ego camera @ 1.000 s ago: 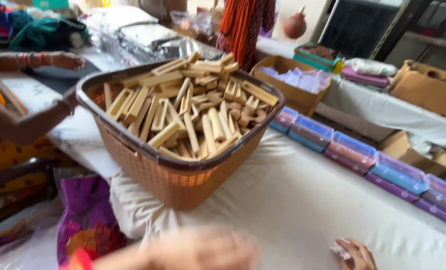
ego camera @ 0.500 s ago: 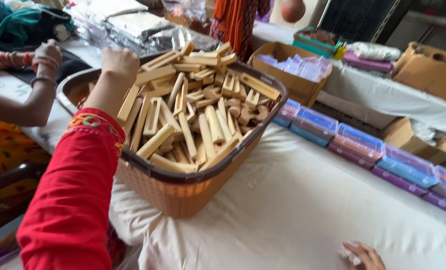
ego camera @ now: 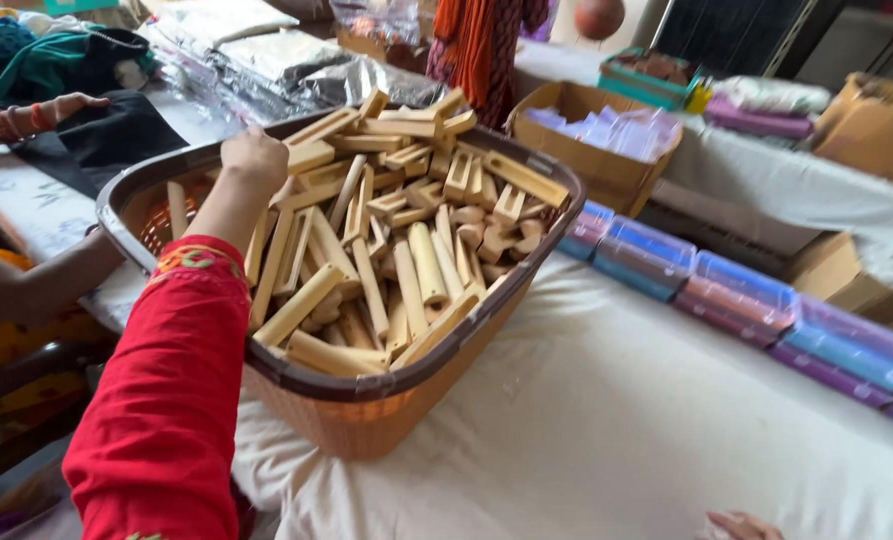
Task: Packaging bangles into a plastic container and wrapping wooden blocks with paper and tape.
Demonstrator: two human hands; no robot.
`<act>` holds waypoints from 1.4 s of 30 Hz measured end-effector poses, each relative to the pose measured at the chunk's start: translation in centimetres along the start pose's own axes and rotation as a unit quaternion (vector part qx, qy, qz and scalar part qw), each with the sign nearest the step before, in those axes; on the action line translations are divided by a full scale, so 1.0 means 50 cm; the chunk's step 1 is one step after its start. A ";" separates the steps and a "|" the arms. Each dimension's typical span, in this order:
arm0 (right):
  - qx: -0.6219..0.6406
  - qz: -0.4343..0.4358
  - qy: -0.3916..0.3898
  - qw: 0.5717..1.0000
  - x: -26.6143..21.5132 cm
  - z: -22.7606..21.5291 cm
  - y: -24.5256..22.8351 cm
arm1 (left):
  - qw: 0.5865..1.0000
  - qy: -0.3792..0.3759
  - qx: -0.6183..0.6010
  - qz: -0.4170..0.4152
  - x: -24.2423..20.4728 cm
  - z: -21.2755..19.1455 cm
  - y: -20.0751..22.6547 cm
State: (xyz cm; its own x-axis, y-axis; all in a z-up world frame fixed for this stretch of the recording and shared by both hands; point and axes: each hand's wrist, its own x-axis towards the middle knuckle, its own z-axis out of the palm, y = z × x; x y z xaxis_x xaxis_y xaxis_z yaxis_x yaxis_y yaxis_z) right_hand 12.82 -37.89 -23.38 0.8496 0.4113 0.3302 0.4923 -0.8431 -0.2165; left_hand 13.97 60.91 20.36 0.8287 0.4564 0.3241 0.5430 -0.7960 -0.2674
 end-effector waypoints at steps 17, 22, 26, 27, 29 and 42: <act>0.090 0.060 0.068 0.992 0.011 -0.226 -0.346 | 0.981 -0.181 -0.041 -0.059 -0.349 -0.220 -0.013; 0.001 0.126 0.073 0.989 0.010 -0.263 -0.413 | 0.992 -0.094 -0.070 -0.051 -0.378 -0.211 -0.009; 0.029 0.139 0.064 0.988 0.013 -0.274 -0.428 | 0.991 -0.053 -0.113 -0.045 -0.392 -0.218 -0.015; 0.026 0.144 0.051 0.988 0.015 -0.272 -0.425 | 0.991 -0.034 -0.123 -0.033 -0.409 -0.253 -0.007; 0.022 0.153 0.040 0.987 0.017 -0.275 -0.430 | 0.991 -0.013 -0.135 -0.016 -0.441 -0.324 0.020; 0.035 0.113 0.169 0.978 0.001 -0.438 -0.503 | 0.787 0.204 -0.394 0.429 -0.858 -0.406 0.699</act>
State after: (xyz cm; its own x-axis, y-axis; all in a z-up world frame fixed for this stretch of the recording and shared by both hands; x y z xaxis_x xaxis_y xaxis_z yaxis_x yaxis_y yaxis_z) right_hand -3.67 -24.22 2.20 0.8330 0.0682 0.5491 0.3204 -0.8686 -0.3781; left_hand -5.37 5.45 15.56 0.6438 -0.4220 0.6383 -0.5791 -0.8140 0.0458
